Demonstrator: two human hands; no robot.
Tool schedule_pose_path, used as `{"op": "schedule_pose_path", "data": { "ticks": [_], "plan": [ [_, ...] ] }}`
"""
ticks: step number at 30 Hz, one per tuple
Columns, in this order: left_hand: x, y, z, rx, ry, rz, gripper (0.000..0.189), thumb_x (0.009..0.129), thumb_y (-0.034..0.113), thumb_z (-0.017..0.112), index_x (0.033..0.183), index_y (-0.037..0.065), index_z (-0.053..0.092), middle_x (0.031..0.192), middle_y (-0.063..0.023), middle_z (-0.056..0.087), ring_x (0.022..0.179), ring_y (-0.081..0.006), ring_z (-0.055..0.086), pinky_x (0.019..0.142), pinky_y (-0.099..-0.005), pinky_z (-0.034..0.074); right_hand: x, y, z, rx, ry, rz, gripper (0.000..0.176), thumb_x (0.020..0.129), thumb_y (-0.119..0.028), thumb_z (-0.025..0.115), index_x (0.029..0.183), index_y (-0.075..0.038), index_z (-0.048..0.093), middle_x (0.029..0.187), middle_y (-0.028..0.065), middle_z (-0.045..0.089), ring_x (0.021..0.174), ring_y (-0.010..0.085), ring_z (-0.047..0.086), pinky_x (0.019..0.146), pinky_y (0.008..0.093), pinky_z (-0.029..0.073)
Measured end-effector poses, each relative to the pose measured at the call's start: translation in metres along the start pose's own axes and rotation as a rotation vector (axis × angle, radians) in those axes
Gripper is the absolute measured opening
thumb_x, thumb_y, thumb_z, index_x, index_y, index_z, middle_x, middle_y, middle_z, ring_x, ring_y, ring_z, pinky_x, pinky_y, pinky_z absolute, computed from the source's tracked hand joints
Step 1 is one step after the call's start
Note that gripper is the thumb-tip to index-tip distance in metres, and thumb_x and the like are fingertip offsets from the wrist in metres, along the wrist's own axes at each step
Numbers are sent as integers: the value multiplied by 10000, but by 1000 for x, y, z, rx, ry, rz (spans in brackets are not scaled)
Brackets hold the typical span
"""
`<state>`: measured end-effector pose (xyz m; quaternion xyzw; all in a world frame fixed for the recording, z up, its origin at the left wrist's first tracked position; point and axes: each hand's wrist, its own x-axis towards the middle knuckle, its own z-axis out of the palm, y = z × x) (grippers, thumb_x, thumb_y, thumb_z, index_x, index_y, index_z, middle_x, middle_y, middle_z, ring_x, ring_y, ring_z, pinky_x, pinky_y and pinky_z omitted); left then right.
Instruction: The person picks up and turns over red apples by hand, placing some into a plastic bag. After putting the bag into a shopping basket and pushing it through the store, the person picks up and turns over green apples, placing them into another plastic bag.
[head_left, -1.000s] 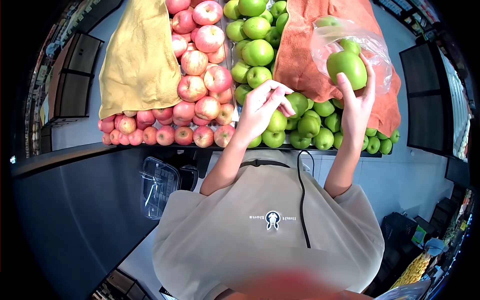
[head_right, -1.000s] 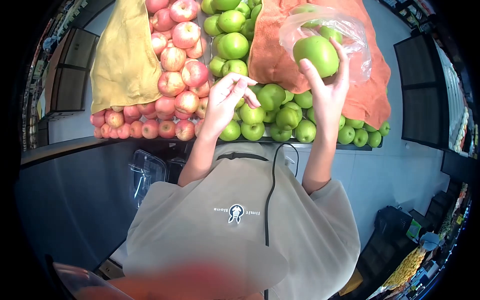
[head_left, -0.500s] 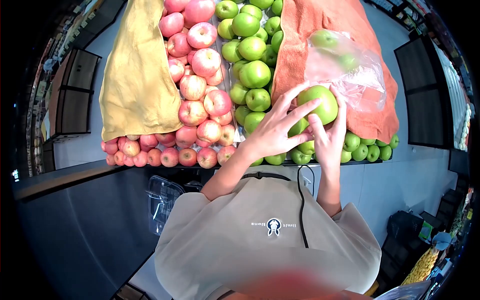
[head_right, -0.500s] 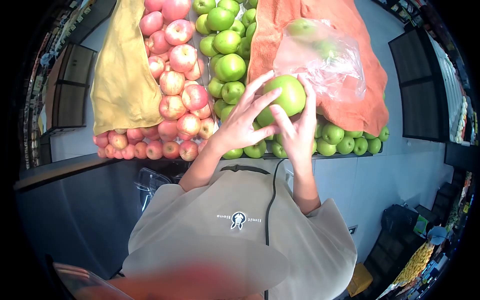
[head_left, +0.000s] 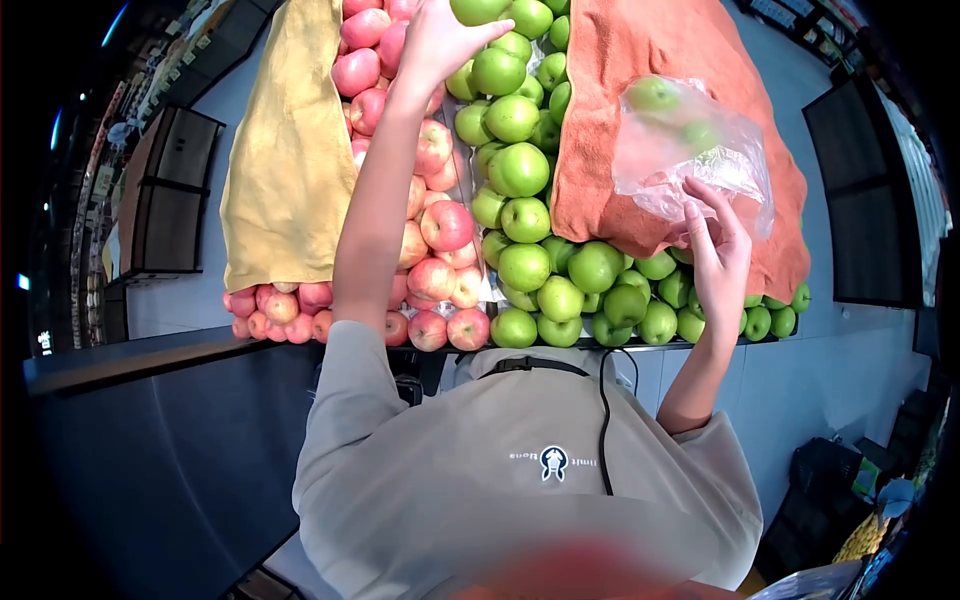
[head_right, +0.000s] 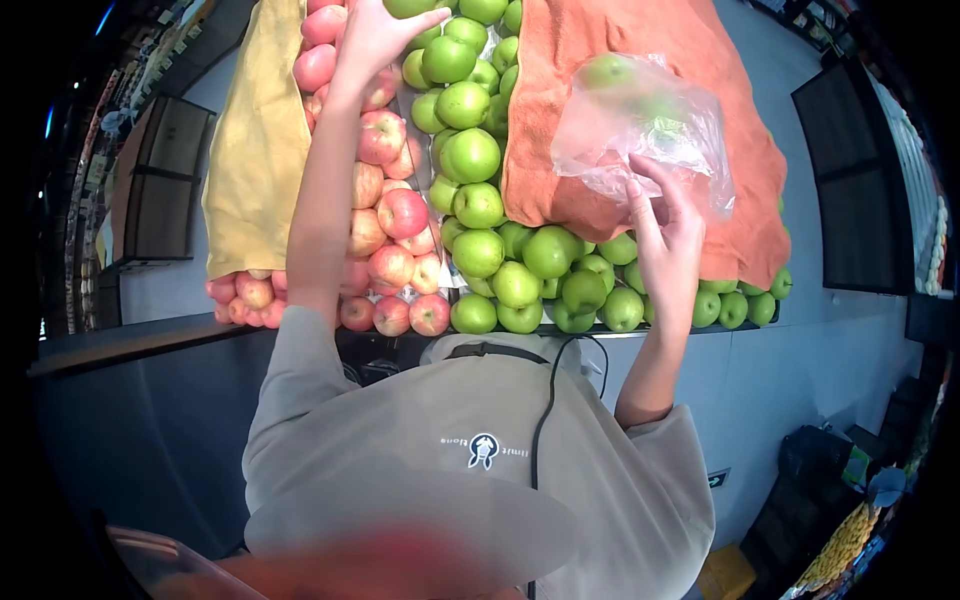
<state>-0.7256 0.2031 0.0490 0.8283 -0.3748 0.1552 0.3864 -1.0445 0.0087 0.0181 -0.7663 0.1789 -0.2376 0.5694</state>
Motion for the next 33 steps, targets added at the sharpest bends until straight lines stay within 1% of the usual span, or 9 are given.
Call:
{"op": "schedule_pose_path", "data": {
  "ticks": [4, 5, 8, 9, 12, 19, 22, 24, 33],
  "plan": [
    [34, -38, 26, 277, -199, -36, 634, 823, 68, 740, 1363, 31, 409, 1235, -122, 562, 1059, -257, 609, 915, -365, 529, 24, 16, -11, -360, 54, 12, 275, 943, -174, 632, 1122, 35, 639, 831, 117, 703, 709, 127, 621, 630, 272, 478],
    [38, -41, 32, 303, -220, -36, 623, 827, 67, 734, 1360, 31, 413, 1229, -121, 563, 1055, -256, 608, 911, -364, 529, 28, 14, -11, -435, 61, -6, 288, 935, -192, 628, 1097, 47, 628, 874, 173, 694, 737, 246, 654, 674, 342, 499],
    [41, -43, 44, 357, -252, -38, 591, 839, 65, 715, 1351, 29, 422, 1212, -118, 565, 1042, -252, 606, 899, -359, 530, 47, 35, -7, -480, 119, -185, 289, 920, -180, 628, 1101, 45, 620, 944, 207, 678, 832, 356, 650, 751, 407, 499],
    [43, -43, 45, 363, -251, -35, 580, 843, 64, 708, 1348, 29, 425, 1206, -117, 566, 1037, -251, 605, 895, -357, 530, 49, 32, -4, -578, 104, -161, 254, 918, -119, 597, 1113, 43, 609, 1028, 182, 662, 991, 313, 624, 864, 400, 469],
    [43, -44, 46, 368, -242, -28, 549, 855, 62, 689, 1340, 27, 434, 1189, -113, 569, 1024, -248, 603, 884, -352, 530, 69, 36, -3, -610, 62, -360, 297, 881, -77, 596, 1169, -5, 608, 1103, 184, 645, 1057, 337, 599, 907, 428, 463],
    [40, -48, 46, 328, -201, -33, 477, 883, 58, 645, 1320, 23, 456, 1149, -106, 574, 994, -241, 597, 857, -341, 531, 105, 18, 6, -735, -18, -291, 348, 863, -52, 588, 1202, -102, 648, 1111, 165, 659, 987, 318, 627, 911, 420, 480],
    [36, -49, 47, 300, -173, -32, 447, 895, 56, 626, 1311, 22, 466, 1131, -103, 577, 981, -237, 595, 845, -336, 531, 112, 17, 8, -438, -30, -133, 340, 880, -92, 589, 1215, -92, 646, 1133, 146, 665, 924, 276, 649, 888, 394, 494],
    [33, -49, 48, 260, -155, -33, 428, 903, 55, 613, 1306, 21, 472, 1120, -101, 579, 972, -235, 594, 837, -332, 531, 115, 9, 9, -751, -34, -185, 318, 916, -141, 571, 1217, -69, 645, 1129, 130, 670, 888, 241, 659, 869, 361, 506],
    [20, -49, 30, -29, -29, -80, 347, 939, 49, 556, 1280, 16, 500, 1068, -91, 586, 933, -226, 587, 803, -317, 532, 121, 14, 3, -790, -32, -226, 328, 911, -141, 568, 1223, -62, 631, 1142, 131, 659, 947, 242, 644, 881, 357, 499]
  ]
}}
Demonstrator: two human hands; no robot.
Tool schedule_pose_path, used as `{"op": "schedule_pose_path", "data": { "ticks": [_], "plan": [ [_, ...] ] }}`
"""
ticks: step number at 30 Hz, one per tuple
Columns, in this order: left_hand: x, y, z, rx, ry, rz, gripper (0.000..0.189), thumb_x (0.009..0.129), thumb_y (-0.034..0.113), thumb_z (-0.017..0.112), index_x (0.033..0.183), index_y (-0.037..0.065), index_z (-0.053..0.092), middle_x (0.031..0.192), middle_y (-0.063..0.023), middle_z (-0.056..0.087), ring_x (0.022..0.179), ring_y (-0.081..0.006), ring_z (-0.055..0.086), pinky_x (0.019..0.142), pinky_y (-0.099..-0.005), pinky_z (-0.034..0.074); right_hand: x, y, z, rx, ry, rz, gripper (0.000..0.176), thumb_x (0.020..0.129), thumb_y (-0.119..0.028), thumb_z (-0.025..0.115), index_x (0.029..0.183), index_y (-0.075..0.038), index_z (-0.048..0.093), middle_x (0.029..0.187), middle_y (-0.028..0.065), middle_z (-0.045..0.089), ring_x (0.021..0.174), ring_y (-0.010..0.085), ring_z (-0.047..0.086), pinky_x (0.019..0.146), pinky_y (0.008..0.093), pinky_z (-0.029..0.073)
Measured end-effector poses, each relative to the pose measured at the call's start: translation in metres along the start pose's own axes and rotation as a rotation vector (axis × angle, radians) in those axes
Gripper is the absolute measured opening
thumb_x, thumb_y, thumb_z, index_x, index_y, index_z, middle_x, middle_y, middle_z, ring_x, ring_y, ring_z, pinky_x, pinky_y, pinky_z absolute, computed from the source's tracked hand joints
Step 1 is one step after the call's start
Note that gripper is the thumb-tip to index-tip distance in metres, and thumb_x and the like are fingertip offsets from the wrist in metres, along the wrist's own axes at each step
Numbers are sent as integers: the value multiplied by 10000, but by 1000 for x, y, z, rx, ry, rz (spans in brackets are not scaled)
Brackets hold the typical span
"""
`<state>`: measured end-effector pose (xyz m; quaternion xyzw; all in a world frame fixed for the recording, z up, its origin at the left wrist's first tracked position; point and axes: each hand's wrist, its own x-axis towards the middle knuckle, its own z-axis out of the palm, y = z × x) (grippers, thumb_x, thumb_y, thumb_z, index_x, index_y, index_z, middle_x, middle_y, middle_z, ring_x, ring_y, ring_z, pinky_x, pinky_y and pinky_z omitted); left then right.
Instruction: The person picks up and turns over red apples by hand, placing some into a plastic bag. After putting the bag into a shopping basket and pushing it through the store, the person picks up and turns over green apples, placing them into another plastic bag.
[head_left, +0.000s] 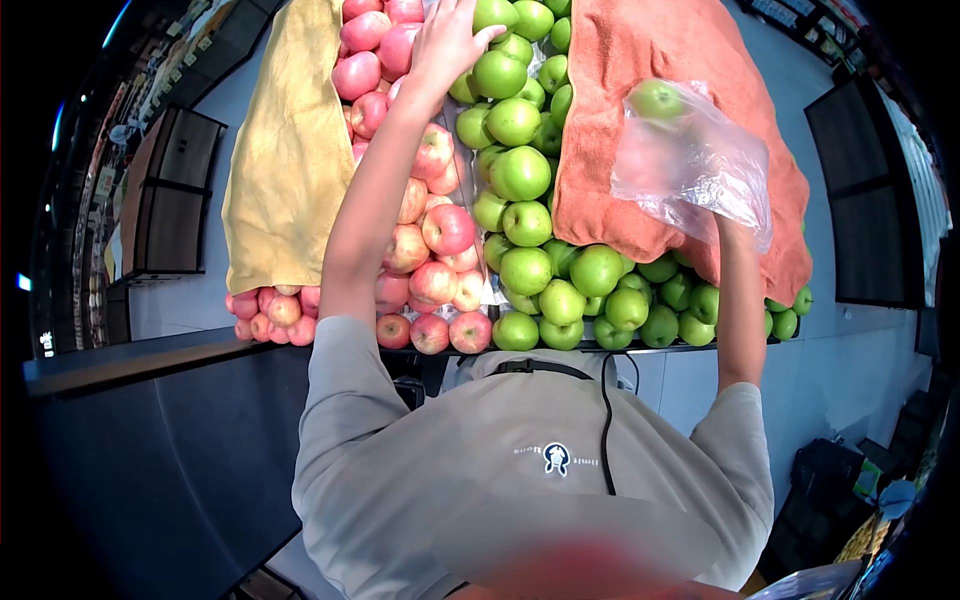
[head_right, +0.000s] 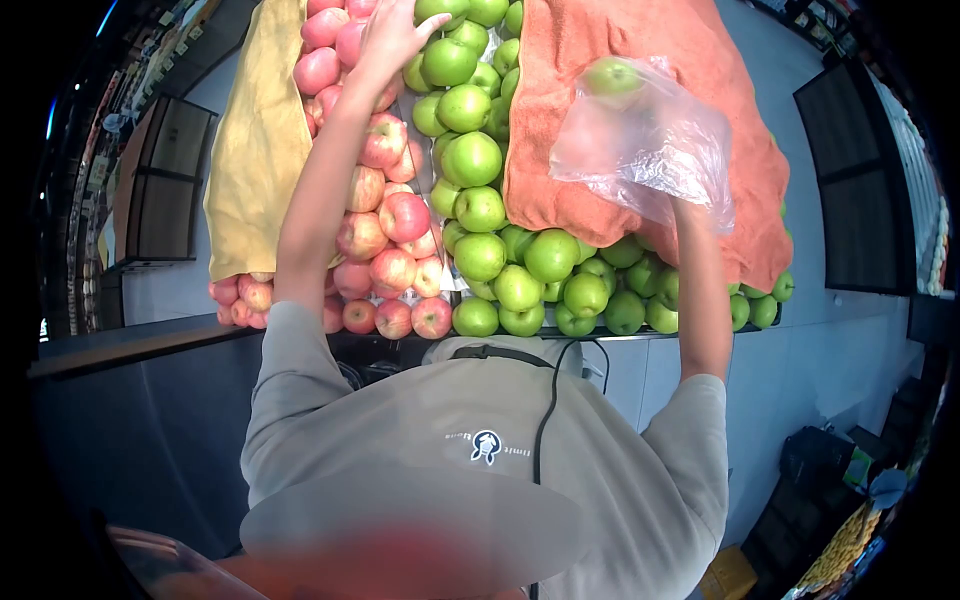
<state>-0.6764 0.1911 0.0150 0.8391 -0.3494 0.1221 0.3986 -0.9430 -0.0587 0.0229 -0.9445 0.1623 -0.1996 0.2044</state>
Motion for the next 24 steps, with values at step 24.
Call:
{"op": "schedule_pose_path", "data": {
  "ticks": [24],
  "plan": [
    [-175, 193, 33, -482, 63, 540, 806, 779, 442, 764, 1387, 1, 471, 1341, -172, 524, 1192, -347, 540, 987, -435, 457, -123, -35, -51, 1488, -277, 298, 653, 867, -232, 607, 1420, 17, 365, 1315, 188, 524, 1198, 270, 552, 1023, 394, 453]
  ]
}}
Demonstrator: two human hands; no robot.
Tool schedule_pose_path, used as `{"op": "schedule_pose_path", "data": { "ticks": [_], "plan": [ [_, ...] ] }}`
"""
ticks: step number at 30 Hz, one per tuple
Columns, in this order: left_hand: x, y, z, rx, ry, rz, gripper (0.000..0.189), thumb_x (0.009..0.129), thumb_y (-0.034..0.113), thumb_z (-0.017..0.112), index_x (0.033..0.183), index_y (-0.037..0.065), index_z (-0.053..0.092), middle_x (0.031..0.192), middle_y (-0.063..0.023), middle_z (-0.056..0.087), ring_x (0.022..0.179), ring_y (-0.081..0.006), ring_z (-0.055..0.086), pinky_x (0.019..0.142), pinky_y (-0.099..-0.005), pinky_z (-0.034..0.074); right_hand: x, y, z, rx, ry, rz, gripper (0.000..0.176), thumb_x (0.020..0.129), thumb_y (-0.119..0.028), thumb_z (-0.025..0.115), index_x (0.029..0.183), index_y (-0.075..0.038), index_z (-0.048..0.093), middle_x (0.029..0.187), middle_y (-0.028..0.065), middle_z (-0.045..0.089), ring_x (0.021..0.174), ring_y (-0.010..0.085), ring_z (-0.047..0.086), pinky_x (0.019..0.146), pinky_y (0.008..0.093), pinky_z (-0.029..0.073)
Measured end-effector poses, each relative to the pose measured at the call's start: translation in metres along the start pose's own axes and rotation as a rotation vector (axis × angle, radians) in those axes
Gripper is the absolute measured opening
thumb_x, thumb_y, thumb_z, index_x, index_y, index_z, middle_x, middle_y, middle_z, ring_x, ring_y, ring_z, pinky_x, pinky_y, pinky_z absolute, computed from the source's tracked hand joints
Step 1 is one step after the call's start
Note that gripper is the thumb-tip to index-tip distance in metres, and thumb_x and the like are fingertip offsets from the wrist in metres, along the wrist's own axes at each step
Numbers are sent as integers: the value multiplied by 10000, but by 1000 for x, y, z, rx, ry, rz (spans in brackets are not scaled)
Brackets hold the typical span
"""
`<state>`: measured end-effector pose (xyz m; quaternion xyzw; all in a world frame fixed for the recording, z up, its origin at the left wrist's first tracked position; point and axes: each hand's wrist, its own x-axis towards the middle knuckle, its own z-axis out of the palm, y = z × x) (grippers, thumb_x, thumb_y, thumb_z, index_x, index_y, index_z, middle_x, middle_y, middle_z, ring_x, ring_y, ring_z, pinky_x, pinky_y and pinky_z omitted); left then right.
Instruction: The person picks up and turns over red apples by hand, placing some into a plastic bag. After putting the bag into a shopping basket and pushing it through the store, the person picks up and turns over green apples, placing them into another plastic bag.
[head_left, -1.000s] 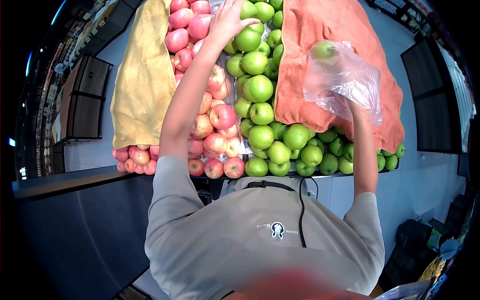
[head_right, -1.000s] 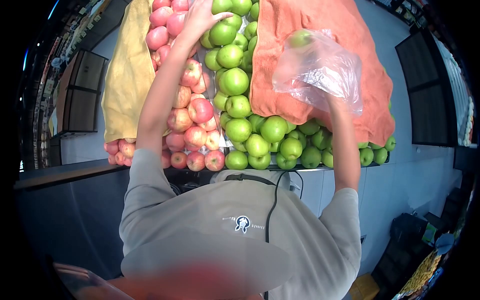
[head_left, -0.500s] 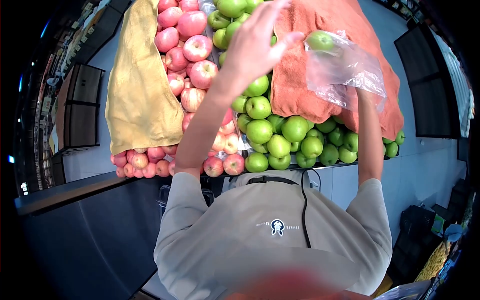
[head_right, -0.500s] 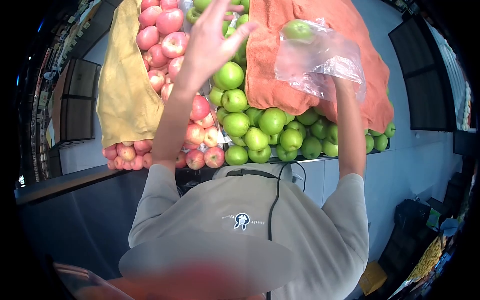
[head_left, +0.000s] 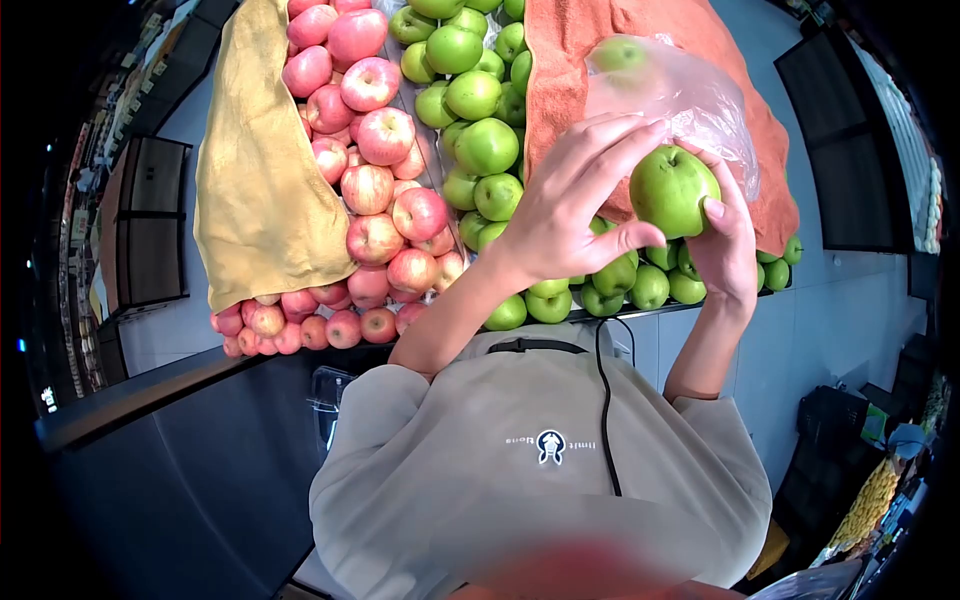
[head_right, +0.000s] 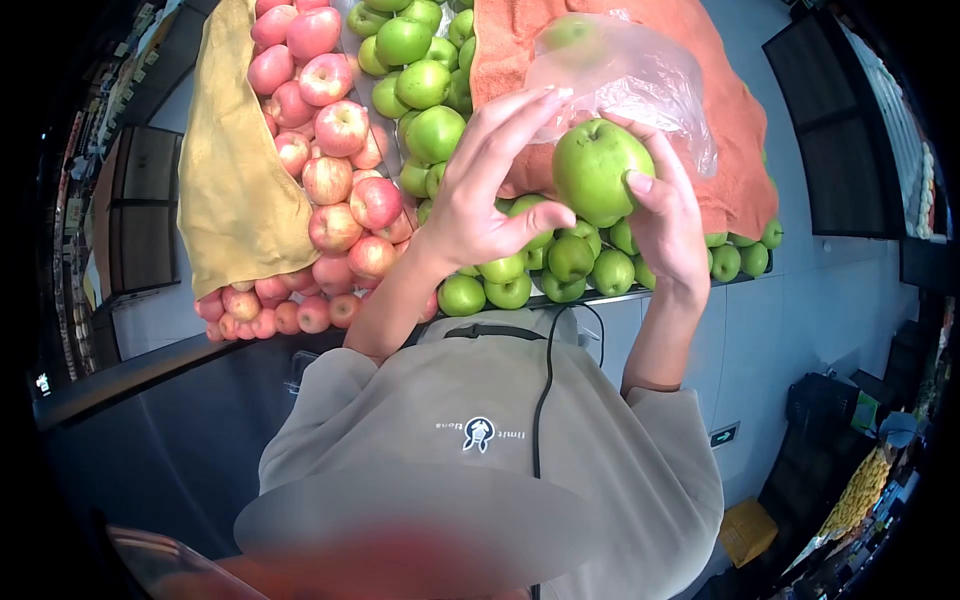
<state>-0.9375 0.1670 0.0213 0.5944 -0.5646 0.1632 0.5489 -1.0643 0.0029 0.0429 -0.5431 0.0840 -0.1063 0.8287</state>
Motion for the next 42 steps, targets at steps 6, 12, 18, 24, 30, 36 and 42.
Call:
{"op": "schedule_pose_path", "data": {
  "ticks": [6, 12, 18, 24, 30, 36, 42],
  "plan": [
    [-48, 28, 11, -115, 22, -241, 1062, 682, 438, 860, 1470, 8, 293, 1420, -231, 444, 1304, -392, 453, 1096, -472, 366, -18, 58, 46, 461, 27, -13, 833, 852, -334, 651, 1509, -14, 250, 1433, 192, 431, 1301, 298, 485, 1098, 432, 402],
    [-63, 17, -8, -42, 101, -250, 986, 584, 381, 917, 1376, 50, 431, 1341, -169, 536, 1238, -364, 524, 1035, -449, 442, -21, 65, 70, 460, -1, 46, 673, 1022, -400, 461, 1521, -11, 232, 1460, 153, 412, 1345, 245, 428, 1127, 391, 343],
    [-69, 16, -16, 53, 209, -301, 914, 582, 359, 924, 1333, 56, 501, 1282, -126, 596, 1159, -311, 587, 981, -423, 467, -14, 51, 51, -420, -249, -217, 687, 987, -274, 570, 1520, 10, 243, 1514, 161, 353, 1386, 254, 374, 1138, 392, 310],
    [-68, 17, -21, 202, 165, -150, 900, 626, 264, 893, 1387, 75, 451, 1284, -116, 595, 1140, -308, 578, 956, -430, 439, -14, 65, 53, -227, -259, -151, 864, 801, -88, 791, 1500, -5, 292, 1473, 153, 400, 1348, 247, 425, 1113, 400, 362],
    [-69, 27, -27, 12, 107, -354, 1050, 608, 212, 907, 1472, 49, 333, 1389, -125, 509, 1231, -332, 489, 1038, -450, 384, -8, 92, 51, 7, -208, -126, 821, 929, -458, 635, 1495, 7, 264, 1436, 186, 437, 1312, 298, 469, 1095, 434, 388],
    [-76, 39, -18, -397, 214, -591, 977, 713, 255, 882, 1454, -17, 305, 1412, -214, 475, 1252, -296, 533, 1026, -399, 474, -14, 106, 57, 372, -316, 64, 841, 975, -658, 259, 1509, -8, 220, 1477, 244, 382, 1295, 448, 464, 1100, 539, 369],
    [-76, 33, -34, -297, 205, -548, 821, 727, 140, 869, 1377, -63, 412, 1388, -216, 501, 1256, -287, 531, 1046, -388, 468, -11, 98, 54, 88, -268, 37, 766, 1008, -576, 319, 1515, -11, 214, 1482, 215, 379, 1339, 383, 430, 1107, 523, 364]
  ]
}}
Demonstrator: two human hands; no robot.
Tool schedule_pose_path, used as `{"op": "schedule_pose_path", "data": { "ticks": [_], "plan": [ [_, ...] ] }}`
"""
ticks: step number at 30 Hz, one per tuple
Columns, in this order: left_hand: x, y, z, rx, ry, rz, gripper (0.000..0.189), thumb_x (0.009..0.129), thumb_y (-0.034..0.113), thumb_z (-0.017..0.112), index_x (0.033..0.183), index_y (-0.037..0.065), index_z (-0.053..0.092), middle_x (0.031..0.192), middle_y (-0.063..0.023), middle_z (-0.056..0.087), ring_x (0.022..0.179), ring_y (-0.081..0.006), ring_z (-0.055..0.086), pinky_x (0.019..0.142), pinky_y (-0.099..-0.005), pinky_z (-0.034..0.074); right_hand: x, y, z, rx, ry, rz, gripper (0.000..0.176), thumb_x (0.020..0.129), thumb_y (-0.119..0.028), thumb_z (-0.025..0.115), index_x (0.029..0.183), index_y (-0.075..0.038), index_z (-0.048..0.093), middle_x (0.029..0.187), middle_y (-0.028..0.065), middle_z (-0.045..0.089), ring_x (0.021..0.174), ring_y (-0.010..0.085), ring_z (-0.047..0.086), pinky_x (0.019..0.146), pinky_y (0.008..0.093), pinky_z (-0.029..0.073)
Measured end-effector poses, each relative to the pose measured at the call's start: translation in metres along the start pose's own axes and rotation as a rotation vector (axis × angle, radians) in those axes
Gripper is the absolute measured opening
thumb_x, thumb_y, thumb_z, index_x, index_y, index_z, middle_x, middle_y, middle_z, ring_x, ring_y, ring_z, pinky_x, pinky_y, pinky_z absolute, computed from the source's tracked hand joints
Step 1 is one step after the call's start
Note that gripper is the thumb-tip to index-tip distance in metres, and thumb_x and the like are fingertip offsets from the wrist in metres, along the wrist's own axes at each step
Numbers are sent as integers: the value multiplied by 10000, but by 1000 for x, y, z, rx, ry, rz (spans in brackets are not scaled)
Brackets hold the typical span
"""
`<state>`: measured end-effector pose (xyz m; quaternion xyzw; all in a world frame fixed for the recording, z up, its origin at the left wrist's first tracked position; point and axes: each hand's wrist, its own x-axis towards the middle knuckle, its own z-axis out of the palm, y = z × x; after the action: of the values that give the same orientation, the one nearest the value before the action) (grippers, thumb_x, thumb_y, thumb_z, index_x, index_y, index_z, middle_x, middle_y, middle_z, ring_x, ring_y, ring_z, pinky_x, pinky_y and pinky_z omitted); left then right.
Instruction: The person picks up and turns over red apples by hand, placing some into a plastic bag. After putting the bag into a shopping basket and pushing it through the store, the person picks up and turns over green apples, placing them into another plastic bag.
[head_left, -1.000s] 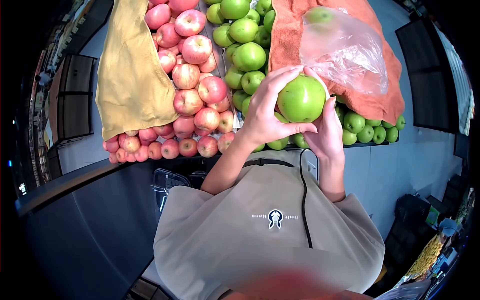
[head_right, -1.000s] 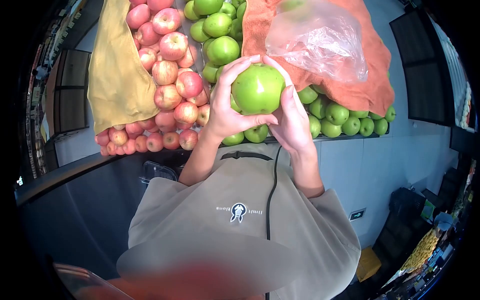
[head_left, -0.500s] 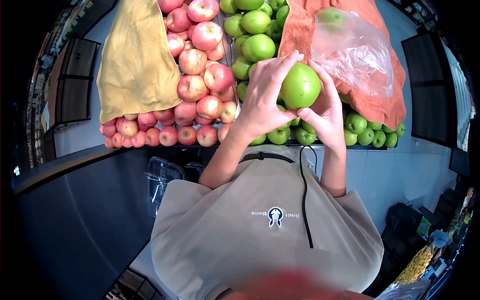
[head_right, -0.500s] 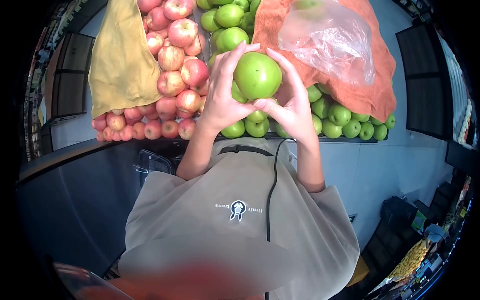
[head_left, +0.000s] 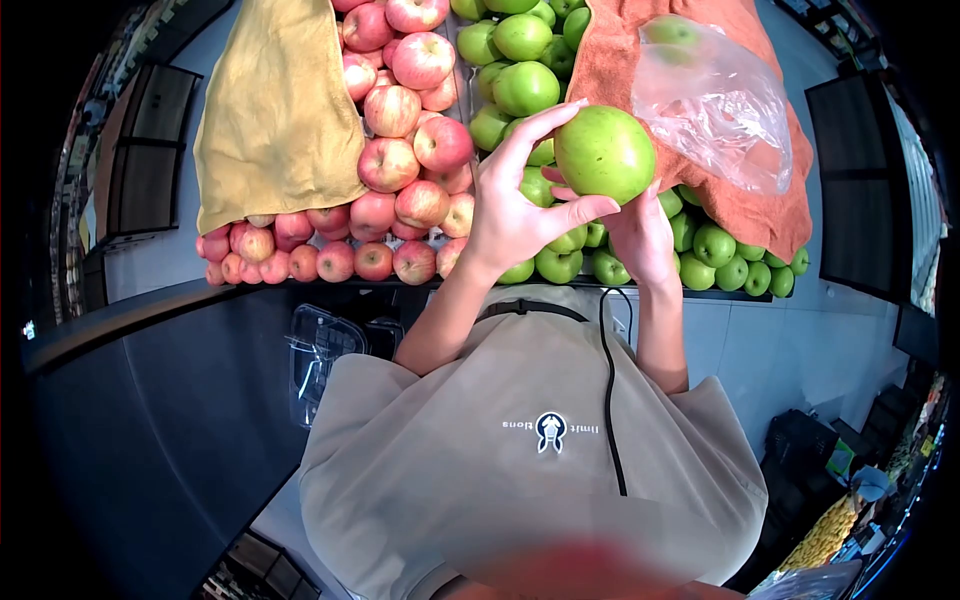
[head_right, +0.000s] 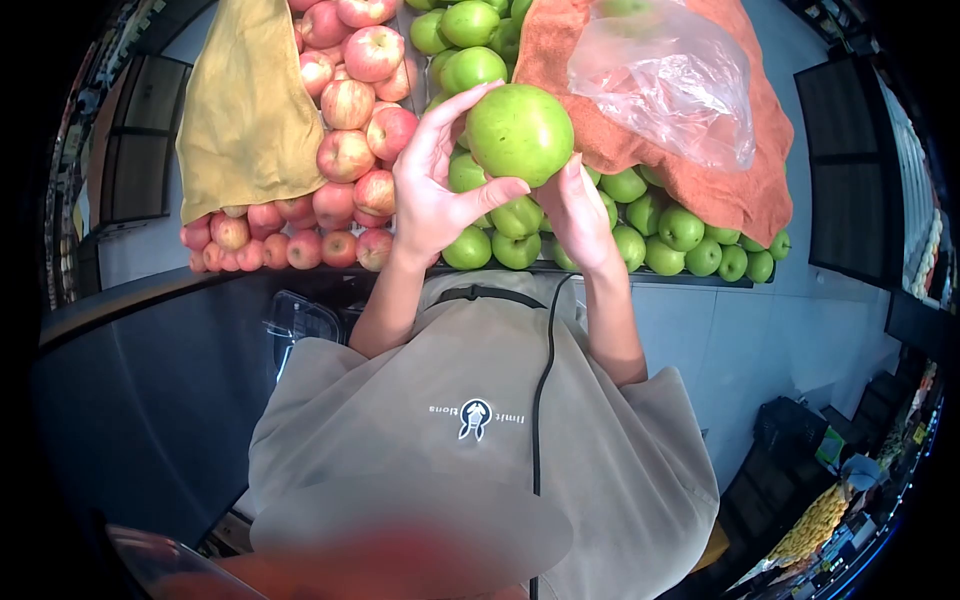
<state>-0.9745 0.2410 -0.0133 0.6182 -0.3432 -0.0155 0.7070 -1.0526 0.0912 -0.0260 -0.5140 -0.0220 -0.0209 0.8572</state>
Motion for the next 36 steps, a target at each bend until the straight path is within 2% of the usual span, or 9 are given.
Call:
{"op": "schedule_pose_path", "data": {
  "ticks": [7, 11, 14, 21, 24, 25, 27, 31, 36],
  "plan": [
    [3, 7, -2, 407, -13, 192, 679, 633, 143, 866, 1255, 39, 612, 1313, -107, 614, 1177, -294, 568, 983, -393, 448, 6, -3, 14, -113, 65, -119, 839, 959, -513, 544, 1530, -11, 188, 1517, 166, 326, 1375, 286, 401, 1130, 436, 339],
    [0, -2, 6, 354, 7, 309, 761, 680, 137, 838, 1366, 35, 525, 1386, -124, 556, 1225, -340, 532, 1043, -441, 419, 6, 1, 20, 87, 117, -9, 714, 1007, -493, 452, 1502, -13, 267, 1479, 155, 400, 1360, 289, 423, 1118, 442, 358],
    [-4, -9, 7, 351, -14, 265, 906, 698, 289, 846, 1446, 28, 406, 1417, -168, 501, 1302, -385, 471, 1117, -531, 337, 9, 9, 18, 267, 184, 53, 626, 1043, -483, 326, 1472, -28, 327, 1455, 170, 436, 1334, 324, 453, 1106, 489, 380],
    [-7, -24, 6, 531, 53, 195, 953, 649, 375, 874, 1408, -5, 440, 1365, -159, 550, 1295, -357, 495, 1137, -544, 300, 20, 11, 18, 585, 291, 149, 619, 1049, -505, 248, 1445, -46, 373, 1433, 187, 458, 1259, 351, 521, 1044, 513, 448],
    [-6, -23, 2, 534, 71, 238, 913, 638, 415, 864, 1371, 18, 491, 1342, -175, 539, 1233, -365, 532, 1106, -556, 337, 19, 16, 8, 663, 57, 126, 609, 1051, -494, 260, 1442, -43, 378, 1418, 179, 474, 1225, 325, 546, 1034, 508, 458],
    [-6, -21, 0, 531, 73, 241, 906, 628, 381, 875, 1368, 20, 498, 1347, -170, 537, 1232, -360, 534, 1096, -538, 361, 20, 13, 10, 664, 57, 126, 609, 1051, -494, 260, 1442, -43, 378, 1418, 179, 474, 1225, 325, 546, 1034, 508, 458],
    [-7, -21, 0, 527, 72, 244, 901, 618, 348, 887, 1365, 22, 504, 1352, -166, 535, 1230, -354, 537, 1085, -519, 384, 22, 3, 16, 196, 222, 148, 613, 1051, -495, 276, 1443, -33, 374, 1400, 161, 496, 1223, 290, 548, 1042, 478, 453],
    [-9, -23, 4, 424, 86, 231, 851, 633, 187, 876, 1381, 38, 498, 1371, -160, 524, 1221, -343, 543, 1033, -444, 457, 20, 4, 21, 57, 334, 59, 627, 1047, -505, 292, 1439, -24, 377, 1382, 138, 517, 1232, 258, 545, 1049, 441, 444],
    [-9, -19, 2, 536, 77, 298, 835, 567, -48, 779, 1358, 68, 541, 1374, -115, 521, 1154, -339, 546, 959, -419, 492, 11, 22, 3, -81, 190, -41, 723, 961, -482, 576, 1438, 15, 355, 1383, 130, 472, 1261, 207, 477, 1052, 363, 398]
  ]
}}
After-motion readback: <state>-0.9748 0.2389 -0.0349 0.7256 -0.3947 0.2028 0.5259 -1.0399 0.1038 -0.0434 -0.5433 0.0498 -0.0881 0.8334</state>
